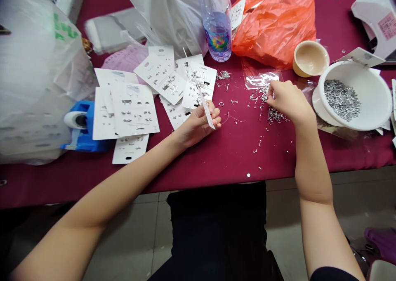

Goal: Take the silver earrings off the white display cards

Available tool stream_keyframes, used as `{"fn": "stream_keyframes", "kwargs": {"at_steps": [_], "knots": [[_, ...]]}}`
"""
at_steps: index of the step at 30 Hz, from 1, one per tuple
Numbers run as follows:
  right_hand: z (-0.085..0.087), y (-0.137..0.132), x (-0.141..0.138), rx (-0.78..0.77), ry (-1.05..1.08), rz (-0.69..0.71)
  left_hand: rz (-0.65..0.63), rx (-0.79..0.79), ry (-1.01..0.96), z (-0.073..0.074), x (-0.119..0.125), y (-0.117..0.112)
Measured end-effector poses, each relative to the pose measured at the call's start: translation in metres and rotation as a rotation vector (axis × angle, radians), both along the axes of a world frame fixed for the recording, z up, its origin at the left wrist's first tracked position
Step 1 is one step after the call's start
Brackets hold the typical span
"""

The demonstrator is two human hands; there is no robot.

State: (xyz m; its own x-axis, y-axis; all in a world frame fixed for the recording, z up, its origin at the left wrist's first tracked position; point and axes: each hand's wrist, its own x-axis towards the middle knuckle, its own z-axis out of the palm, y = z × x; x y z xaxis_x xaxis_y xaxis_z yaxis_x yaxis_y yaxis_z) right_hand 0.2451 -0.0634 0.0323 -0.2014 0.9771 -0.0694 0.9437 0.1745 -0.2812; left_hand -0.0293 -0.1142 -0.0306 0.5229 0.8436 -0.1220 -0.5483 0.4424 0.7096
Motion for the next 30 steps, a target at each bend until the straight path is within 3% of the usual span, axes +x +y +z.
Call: {"fn": "stream_keyframes", "kwargs": {"at_steps": [2,5,8,11,17,19,24,30], "knots": [[0.003,-0.003,-0.008,0.004,0.134,0.044,0.010,-0.028,-0.007,0.003,0.000,0.000],[0.000,-0.010,-0.031,-0.085,0.326,0.238,0.019,-0.066,-0.016,0.006,0.000,0.000],[-0.012,-0.016,-0.052,-0.131,0.334,0.395,0.019,-0.077,-0.031,0.007,0.000,0.000],[-0.022,-0.020,-0.064,-0.087,0.345,0.446,0.023,-0.085,-0.048,0.007,-0.001,0.000],[-0.020,-0.037,-0.077,-0.029,0.732,0.494,-0.060,-0.058,-0.118,0.006,0.001,0.000],[-0.023,-0.038,-0.080,0.029,0.686,0.501,-0.103,-0.040,-0.128,0.006,0.001,-0.001],[-0.035,-0.028,-0.074,0.105,0.193,0.505,-0.098,-0.045,-0.149,0.006,0.000,0.000],[-0.031,-0.023,-0.064,0.041,0.130,0.478,-0.089,-0.024,-0.129,0.007,-0.002,-0.001]]}}
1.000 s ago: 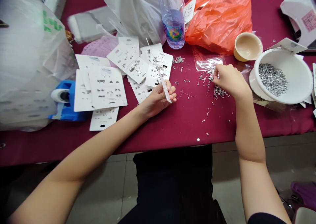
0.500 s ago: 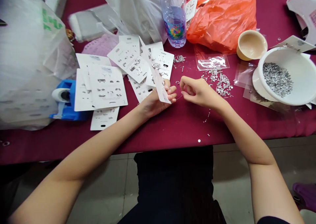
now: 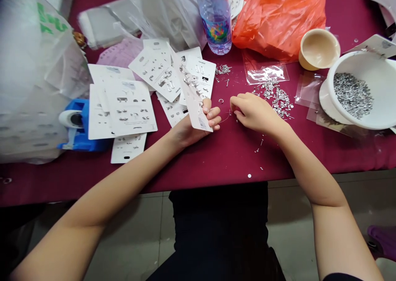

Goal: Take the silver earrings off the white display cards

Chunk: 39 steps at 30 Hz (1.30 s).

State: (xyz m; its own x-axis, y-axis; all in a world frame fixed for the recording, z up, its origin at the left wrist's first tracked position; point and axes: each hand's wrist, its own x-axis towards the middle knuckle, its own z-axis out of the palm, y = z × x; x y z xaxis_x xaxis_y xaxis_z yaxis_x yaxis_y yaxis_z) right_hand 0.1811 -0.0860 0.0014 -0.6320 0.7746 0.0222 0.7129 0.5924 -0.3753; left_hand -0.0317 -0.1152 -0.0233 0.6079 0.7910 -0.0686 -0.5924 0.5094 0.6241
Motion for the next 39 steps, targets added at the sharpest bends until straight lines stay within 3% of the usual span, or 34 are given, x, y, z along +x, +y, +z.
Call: {"fn": "stream_keyframes", "kwargs": {"at_steps": [19,23,29,39], "knots": [[-0.003,-0.005,-0.010,0.014,-0.082,0.056,0.031,-0.046,0.067,0.007,0.002,-0.001],[-0.001,-0.007,-0.010,0.021,0.169,0.041,0.021,-0.032,0.044,0.005,0.003,0.000],[0.017,-0.022,-0.019,-0.219,0.667,0.073,-0.013,-0.001,0.055,-0.005,0.003,0.001],[0.017,-0.024,-0.022,-0.274,0.746,0.062,-0.041,0.075,0.031,-0.015,0.002,0.000]]}}
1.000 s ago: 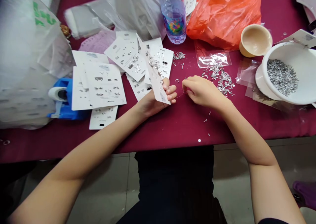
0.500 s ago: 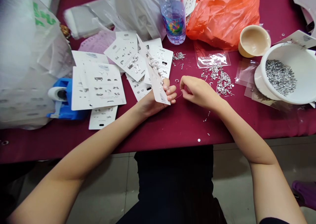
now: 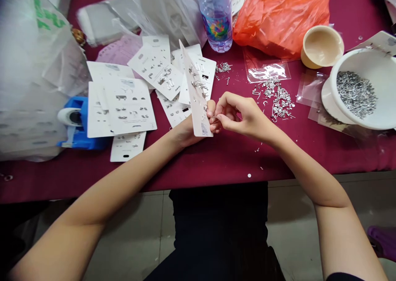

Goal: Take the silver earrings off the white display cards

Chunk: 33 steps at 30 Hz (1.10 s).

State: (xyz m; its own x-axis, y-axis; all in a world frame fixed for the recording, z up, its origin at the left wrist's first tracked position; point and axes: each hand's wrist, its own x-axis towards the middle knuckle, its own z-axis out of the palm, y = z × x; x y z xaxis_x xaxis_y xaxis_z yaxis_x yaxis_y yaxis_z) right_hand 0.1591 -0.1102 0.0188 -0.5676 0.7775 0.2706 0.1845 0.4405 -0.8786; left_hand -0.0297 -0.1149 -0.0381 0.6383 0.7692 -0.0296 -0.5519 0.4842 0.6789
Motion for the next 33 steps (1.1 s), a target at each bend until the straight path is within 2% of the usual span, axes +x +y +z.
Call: {"fn": "stream_keyframes", "kwargs": {"at_steps": [15,21,33], "knots": [[0.0024,-0.0006,0.0007,-0.005,-0.018,0.016,0.011,-0.044,0.072,0.0031,0.0003,-0.0020],[0.0025,-0.0006,0.0004,0.012,-0.013,0.020,0.008,-0.008,0.037,0.0042,0.0010,-0.0024],[0.0019,-0.0036,-0.0009,0.065,-0.047,-0.023,0.023,-0.046,0.078,0.0029,-0.0001,-0.0021]]}}
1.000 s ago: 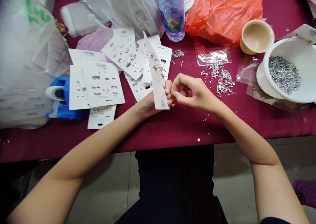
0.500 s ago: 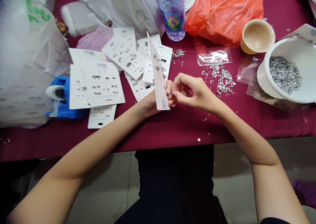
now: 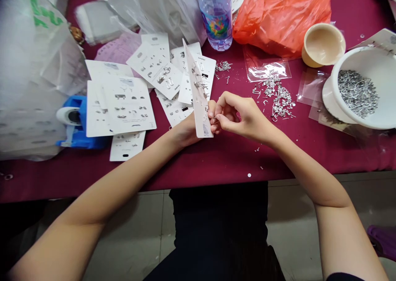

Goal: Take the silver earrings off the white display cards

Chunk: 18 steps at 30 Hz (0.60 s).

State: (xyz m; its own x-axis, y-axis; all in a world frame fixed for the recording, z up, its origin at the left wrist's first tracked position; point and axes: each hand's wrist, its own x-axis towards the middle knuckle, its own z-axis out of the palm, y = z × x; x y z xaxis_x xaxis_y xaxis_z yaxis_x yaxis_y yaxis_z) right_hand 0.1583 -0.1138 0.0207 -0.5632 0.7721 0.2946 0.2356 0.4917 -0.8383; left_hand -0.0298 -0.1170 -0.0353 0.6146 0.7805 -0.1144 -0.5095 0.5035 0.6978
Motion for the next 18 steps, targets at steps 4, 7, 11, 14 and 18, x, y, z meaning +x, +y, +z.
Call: {"fn": "stream_keyframes", "kwargs": {"at_steps": [4,7,11,14,18], "knots": [[-0.001,-0.001,-0.002,0.070,-0.009,-0.025,0.002,0.004,0.001,0.003,0.001,0.000],[-0.002,-0.004,-0.003,0.157,-0.064,-0.082,0.012,0.012,0.013,0.005,0.002,0.000],[-0.006,-0.008,-0.005,0.291,-0.132,-0.129,0.043,0.000,0.041,0.007,0.003,-0.001],[-0.009,-0.011,-0.007,0.333,-0.103,-0.117,0.050,0.014,0.047,0.008,0.004,-0.001],[-0.014,-0.012,-0.010,0.291,-0.047,-0.095,0.034,0.105,0.047,0.007,0.003,0.001]]}}
